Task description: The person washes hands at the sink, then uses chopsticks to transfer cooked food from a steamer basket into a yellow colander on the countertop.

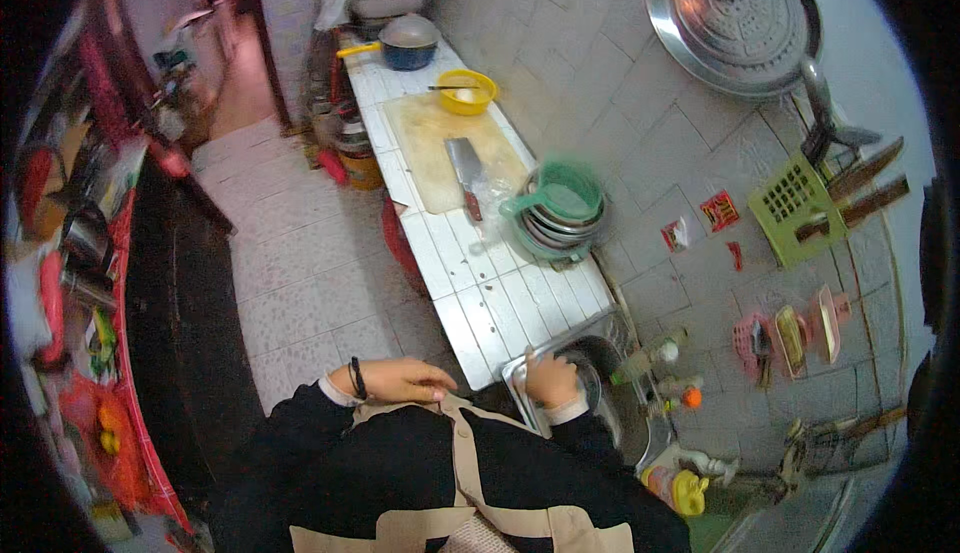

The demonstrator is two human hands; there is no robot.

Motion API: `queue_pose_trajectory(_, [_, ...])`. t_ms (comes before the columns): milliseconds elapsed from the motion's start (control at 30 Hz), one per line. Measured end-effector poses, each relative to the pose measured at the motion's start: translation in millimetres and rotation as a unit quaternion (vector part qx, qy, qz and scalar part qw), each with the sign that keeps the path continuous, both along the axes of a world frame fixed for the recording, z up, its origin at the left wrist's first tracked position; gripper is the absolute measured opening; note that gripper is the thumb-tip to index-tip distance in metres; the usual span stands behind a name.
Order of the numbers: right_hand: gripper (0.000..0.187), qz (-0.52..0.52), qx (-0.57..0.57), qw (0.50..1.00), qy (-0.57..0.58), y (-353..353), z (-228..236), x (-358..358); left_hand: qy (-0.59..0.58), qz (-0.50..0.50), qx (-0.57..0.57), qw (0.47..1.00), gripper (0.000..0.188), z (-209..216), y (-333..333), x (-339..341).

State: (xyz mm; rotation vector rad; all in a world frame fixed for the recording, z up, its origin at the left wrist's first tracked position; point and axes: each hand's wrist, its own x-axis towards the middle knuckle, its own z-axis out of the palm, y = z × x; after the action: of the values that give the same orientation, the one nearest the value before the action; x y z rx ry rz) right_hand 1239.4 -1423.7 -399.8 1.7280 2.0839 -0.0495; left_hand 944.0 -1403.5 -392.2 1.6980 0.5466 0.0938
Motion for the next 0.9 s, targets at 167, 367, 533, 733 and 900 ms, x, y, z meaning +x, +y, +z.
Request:
queue_pose_trajectory(167, [0.048, 0.154, -0.275, 0.781, 0.540, 30.2, -12.9, -66.8, 0.042, 0.279, -0.015, 0.959, 0.045, 2.0, -31.4, -68.1])
queue_pose_trajectory(367, [0.046, 0.265, -0.213, 0.859, 0.382, 61.2, 29.1, -157.1, 0.016, 0.361, 0.047, 0.931, 0.043, -15.0, -67.5, -136.9])
queue_pose_trajectory(533, [0.043, 0.324, -0.338, 0.769, 0.435, 59.7, 45.2, -255.6, -0.002, 0.428, 0.065, 0.901, 0.043, -10.4, -98.7, -193.5])
queue_pose_trajectory(733, [0.032, 0.219, -0.517, 0.647, 0.516, 78.9, 37.1, -326.4, -0.038, 0.455, 0.067, 0.887, 0.038, -13.2, -96.0, -230.2])
queue_pose_trajectory(900, [0.022, 0.078, -0.410, 0.687, 0.595, 106.0, 6.8, -342.1, -0.046, 0.458, 0.071, 0.885, 0.036, -25.9, -76.2, -243.3])
